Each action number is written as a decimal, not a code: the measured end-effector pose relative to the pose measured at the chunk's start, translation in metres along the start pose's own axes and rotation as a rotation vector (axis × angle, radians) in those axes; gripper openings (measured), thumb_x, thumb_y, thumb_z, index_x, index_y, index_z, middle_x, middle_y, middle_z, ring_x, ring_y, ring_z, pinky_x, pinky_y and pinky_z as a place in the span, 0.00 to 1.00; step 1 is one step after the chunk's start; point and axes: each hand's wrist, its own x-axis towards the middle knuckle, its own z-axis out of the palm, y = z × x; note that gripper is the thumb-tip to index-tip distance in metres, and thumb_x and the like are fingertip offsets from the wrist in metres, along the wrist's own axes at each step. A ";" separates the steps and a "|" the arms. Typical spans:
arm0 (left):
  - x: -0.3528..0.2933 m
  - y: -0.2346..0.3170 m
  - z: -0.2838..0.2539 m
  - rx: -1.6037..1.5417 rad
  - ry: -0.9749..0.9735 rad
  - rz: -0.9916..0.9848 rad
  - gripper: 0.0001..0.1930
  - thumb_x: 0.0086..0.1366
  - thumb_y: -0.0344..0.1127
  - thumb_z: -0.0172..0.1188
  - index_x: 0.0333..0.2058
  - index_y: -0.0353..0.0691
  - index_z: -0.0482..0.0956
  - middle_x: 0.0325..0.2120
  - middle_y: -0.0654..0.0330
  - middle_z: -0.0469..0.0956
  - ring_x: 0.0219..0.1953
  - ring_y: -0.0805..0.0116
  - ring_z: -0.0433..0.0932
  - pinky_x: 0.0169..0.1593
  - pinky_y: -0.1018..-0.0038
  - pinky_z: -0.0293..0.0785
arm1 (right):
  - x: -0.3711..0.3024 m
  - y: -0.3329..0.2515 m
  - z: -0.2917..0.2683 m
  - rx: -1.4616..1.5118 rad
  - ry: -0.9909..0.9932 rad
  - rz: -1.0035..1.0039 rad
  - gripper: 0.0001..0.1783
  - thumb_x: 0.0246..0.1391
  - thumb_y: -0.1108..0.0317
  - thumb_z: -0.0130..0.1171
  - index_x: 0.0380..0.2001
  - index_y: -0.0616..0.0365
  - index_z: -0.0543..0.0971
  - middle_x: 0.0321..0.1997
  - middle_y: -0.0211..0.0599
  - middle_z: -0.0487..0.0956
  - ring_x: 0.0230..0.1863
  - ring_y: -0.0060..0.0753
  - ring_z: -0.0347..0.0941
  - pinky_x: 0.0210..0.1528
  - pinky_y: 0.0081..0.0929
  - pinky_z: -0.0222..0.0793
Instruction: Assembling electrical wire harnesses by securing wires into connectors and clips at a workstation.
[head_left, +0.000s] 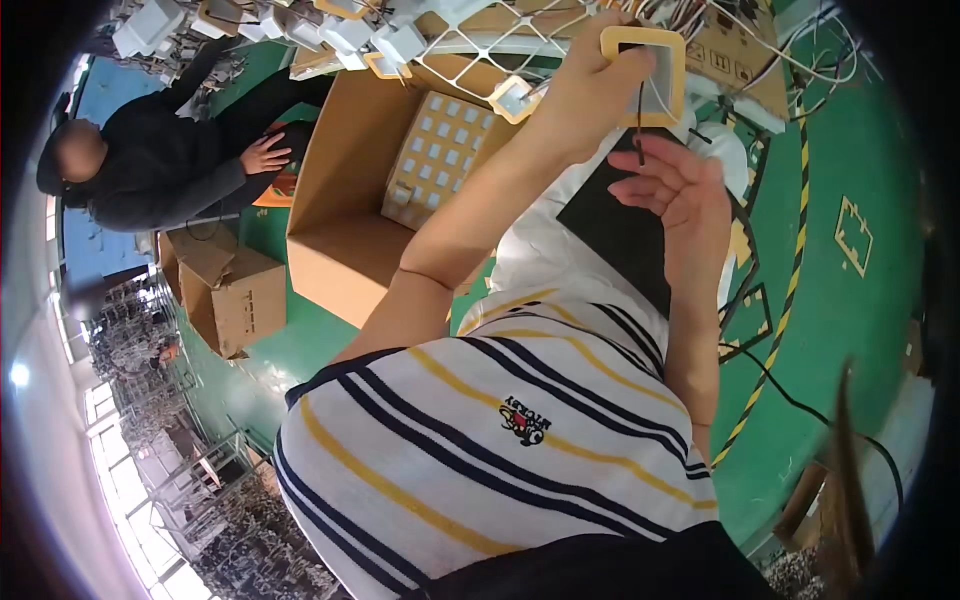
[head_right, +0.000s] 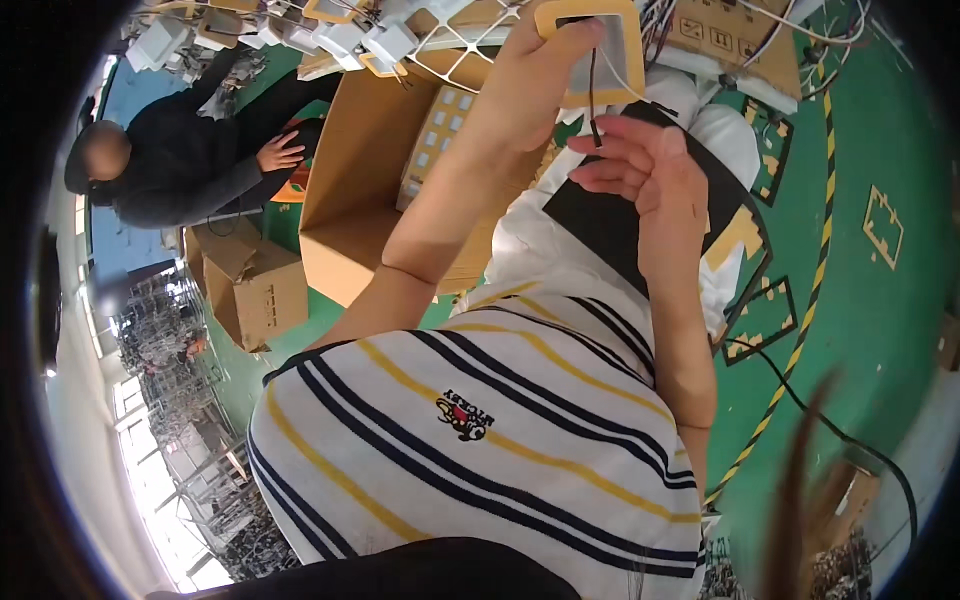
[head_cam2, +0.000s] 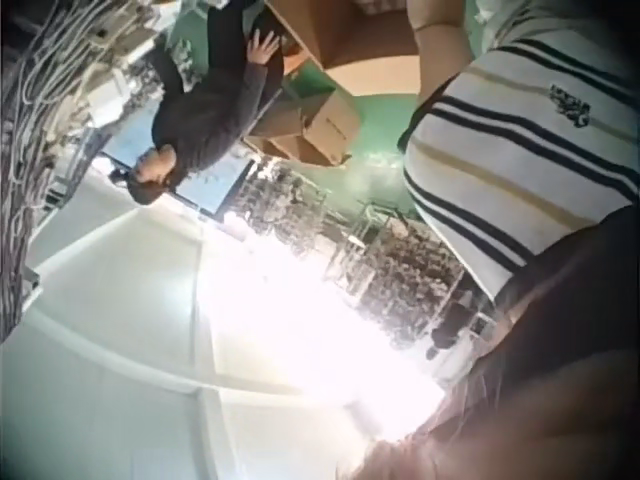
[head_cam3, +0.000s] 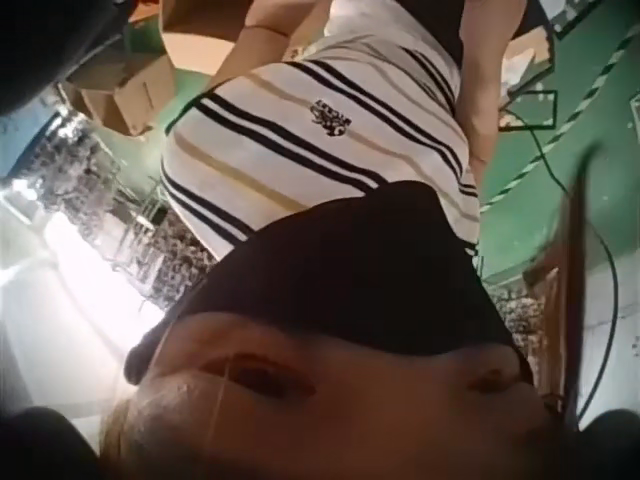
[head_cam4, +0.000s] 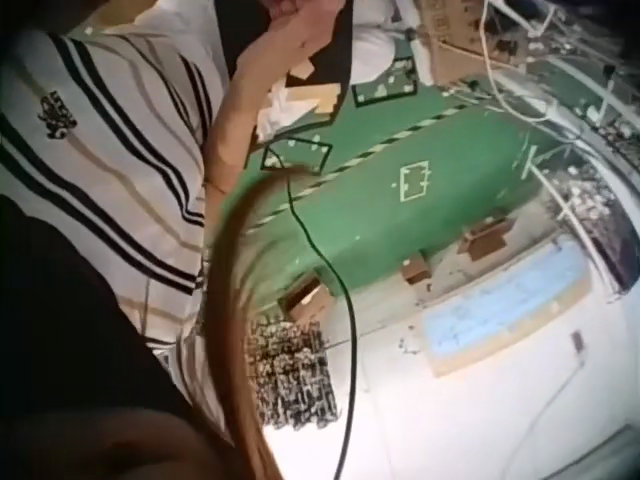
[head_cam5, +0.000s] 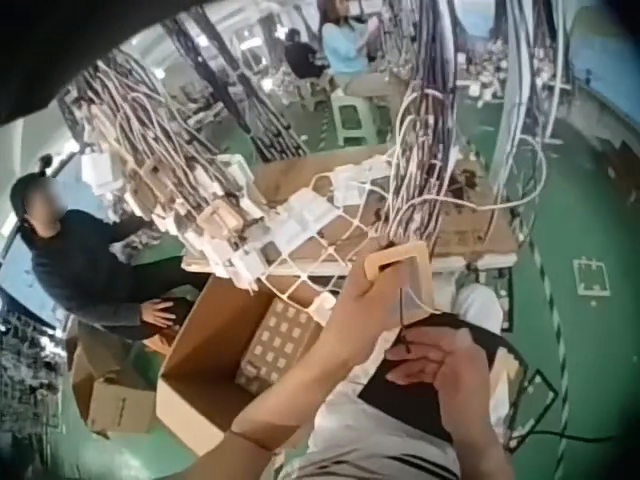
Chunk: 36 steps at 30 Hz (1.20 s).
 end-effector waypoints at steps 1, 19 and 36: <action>0.003 -0.011 -0.018 -0.016 -0.199 0.014 0.16 0.65 0.28 0.50 0.51 0.37 0.64 0.37 0.61 0.70 0.38 0.72 0.71 0.41 0.78 0.69 | -0.003 -0.002 -0.001 0.141 -0.054 0.026 0.20 0.58 0.67 0.55 0.51 0.68 0.69 0.37 0.44 0.77 0.34 0.28 0.76 0.36 0.20 0.73; -0.024 0.012 -0.009 -0.077 -0.122 -0.193 0.16 0.60 0.29 0.55 0.48 0.36 0.68 0.36 0.62 0.74 0.37 0.74 0.73 0.38 0.75 0.74 | 0.001 0.029 -0.005 -0.356 0.195 -0.492 0.14 0.61 0.65 0.51 0.43 0.65 0.74 0.37 0.36 0.78 0.42 0.28 0.76 0.46 0.21 0.72; -0.042 0.085 0.009 -0.044 -0.554 0.022 0.13 0.66 0.39 0.53 0.37 0.32 0.72 0.23 0.58 0.71 0.21 0.74 0.67 0.34 0.74 0.66 | -0.023 0.000 0.021 -0.901 -0.275 -0.993 0.13 0.44 0.59 0.62 0.31 0.54 0.77 0.25 0.35 0.77 0.23 0.44 0.73 0.27 0.38 0.68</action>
